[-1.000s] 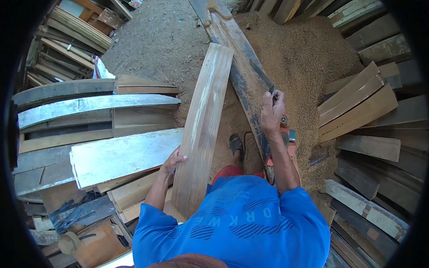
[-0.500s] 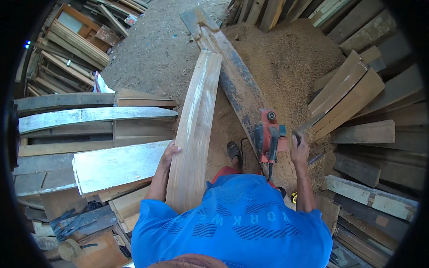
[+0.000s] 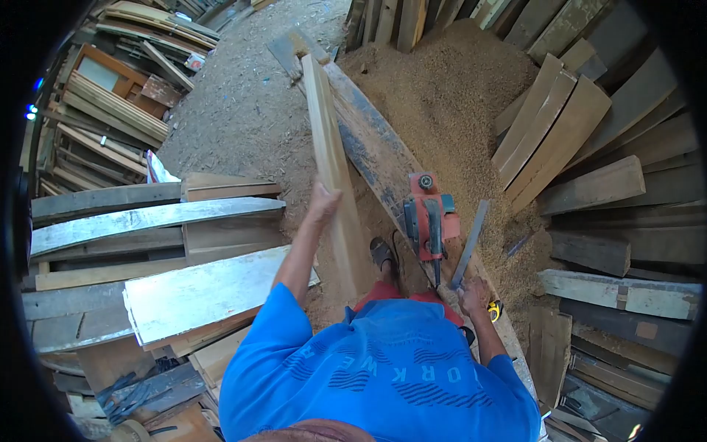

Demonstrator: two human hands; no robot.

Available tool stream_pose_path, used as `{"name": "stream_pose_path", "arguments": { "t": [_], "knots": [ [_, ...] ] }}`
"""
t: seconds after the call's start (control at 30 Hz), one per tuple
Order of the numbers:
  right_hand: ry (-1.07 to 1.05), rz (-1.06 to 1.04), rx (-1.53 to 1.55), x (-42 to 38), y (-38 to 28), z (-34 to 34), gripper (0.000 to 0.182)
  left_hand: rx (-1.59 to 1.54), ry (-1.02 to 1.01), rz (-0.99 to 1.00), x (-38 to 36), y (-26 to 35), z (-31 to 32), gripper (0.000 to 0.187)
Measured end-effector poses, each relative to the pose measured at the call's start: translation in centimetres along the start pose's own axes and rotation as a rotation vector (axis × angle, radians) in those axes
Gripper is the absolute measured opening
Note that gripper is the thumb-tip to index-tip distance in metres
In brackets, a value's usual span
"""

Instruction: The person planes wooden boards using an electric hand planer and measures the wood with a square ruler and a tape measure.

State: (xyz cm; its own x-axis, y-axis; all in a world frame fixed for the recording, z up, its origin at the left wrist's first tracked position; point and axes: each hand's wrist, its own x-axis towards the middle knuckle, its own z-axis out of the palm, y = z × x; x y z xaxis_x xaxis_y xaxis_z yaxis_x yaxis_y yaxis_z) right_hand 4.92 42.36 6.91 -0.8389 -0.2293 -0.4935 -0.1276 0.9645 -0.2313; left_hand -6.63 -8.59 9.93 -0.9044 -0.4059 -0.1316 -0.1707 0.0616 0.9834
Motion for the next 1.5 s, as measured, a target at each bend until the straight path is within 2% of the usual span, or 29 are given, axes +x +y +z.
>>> {"name": "stream_pose_path", "arguments": {
  "t": [0.03, 0.13, 0.17, 0.27, 0.33, 0.37, 0.47, 0.57, 0.63, 0.67, 0.77, 0.83, 0.93, 1.0, 1.1, 1.17, 1.23, 1.3, 1.37, 1.47, 1.5],
  "knots": [
    [-0.036, 0.010, -0.066, 0.2, -0.8, -1.1, 0.035, 0.074, 0.043, 0.065, 0.3, -2.2, 1.4, 0.072],
    [0.082, -0.034, 0.092, 2.4, -1.9, -3.1, 0.039, 0.247, 0.167, -0.130, -1.1, 1.1, 6.5, 0.073],
    [0.129, -0.046, 0.151, 3.2, -2.7, -4.1, 0.041, 0.236, 0.183, -0.141, -0.8, 2.0, 7.3, 0.075],
    [0.199, -0.076, 0.751, 6.5, -7.0, -6.7, 0.048, 0.240, 0.212, -0.196, -0.1, 2.6, 8.4, 0.080],
    [0.202, -0.178, 0.854, 7.1, -12.1, -10.0, 0.049, 0.278, 0.195, -0.237, 2.0, 1.4, 8.6, 0.084],
    [0.210, -0.228, 0.904, 7.5, -13.4, -11.2, 0.049, 0.268, 0.190, -0.258, 3.0, 1.5, 8.6, 0.087],
    [0.290, -0.217, 0.708, 12.1, -13.4, -7.5, 0.045, 0.257, 0.193, -0.280, 6.4, 1.0, 9.4, 0.093],
    [-0.148, 0.004, 1.357, 12.6, -14.4, -9.2, 0.049, 0.262, 0.253, -0.271, 10.5, -0.2, 9.8, 0.098],
    [-0.150, 0.011, 1.327, 12.2, -14.4, -10.0, 0.046, 0.216, 0.254, -0.334, 12.9, 0.7, 9.6, 0.100],
    [-0.149, 0.016, 1.310, 12.1, -14.3, -10.5, 0.045, 0.255, 0.276, -0.304, 14.4, 0.8, 9.4, 0.098],
    [-0.123, 0.139, 1.042, 10.7, -15.6, -14.8, 0.038, 0.246, 0.264, -0.296, 18.0, 0.8, 8.3, 0.096],
    [0.172, -0.150, 0.962, 9.9, -14.8, -14.9, 0.033, 0.347, 0.288, -0.197, 18.4, -0.2, 8.1, 0.097],
    [-0.019, -0.074, 1.073, 7.6, -14.3, -18.4, 0.041, 0.240, 0.308, -0.109, 16.5, 1.6, 8.2, 0.098],
    [-0.088, -0.090, 1.181, 6.3, -14.4, -20.2, 0.044, 0.149, 0.402, 0.031, 15.9, -1.0, 8.1, 0.100],
    [-0.068, -0.191, 1.204, 5.5, -14.8, -21.0, 0.050, 0.054, 0.117, -0.054, 5.8, 1.7, 8.6, 0.100],
    [-0.092, -0.239, 1.196, 5.1, -15.7, -21.9, 0.050, 0.056, 0.035, -0.083, 0.4, -4.7, 9.5, 0.099],
    [-0.122, -0.270, 1.193, 4.7, -16.6, -22.0, 0.050, 0.033, -0.083, -0.275, -6.9, -6.6, 10.2, 0.099],
    [-0.154, -0.287, 1.199, 4.5, -17.6, -21.5, 0.052, -0.100, -0.152, -0.372, -13.3, -7.1, 10.5, 0.098],
    [-0.197, -0.297, 1.155, 4.2, -18.3, -20.3, 0.054, -0.138, -0.355, -0.350, -17.3, -9.9, 9.2, 0.090],
    [-0.241, -0.343, 1.090, 3.9, -18.8, -18.3, 0.058, 0.112, -0.435, -0.587, -21.3, -15.1, 8.2, 0.080],
    [-0.254, -0.362, 1.069, 3.6, -18.9, -18.0, 0.059, 0.197, -0.474, -0.576, -21.5, -14.4, 7.9, 0.076]
  ]
}}
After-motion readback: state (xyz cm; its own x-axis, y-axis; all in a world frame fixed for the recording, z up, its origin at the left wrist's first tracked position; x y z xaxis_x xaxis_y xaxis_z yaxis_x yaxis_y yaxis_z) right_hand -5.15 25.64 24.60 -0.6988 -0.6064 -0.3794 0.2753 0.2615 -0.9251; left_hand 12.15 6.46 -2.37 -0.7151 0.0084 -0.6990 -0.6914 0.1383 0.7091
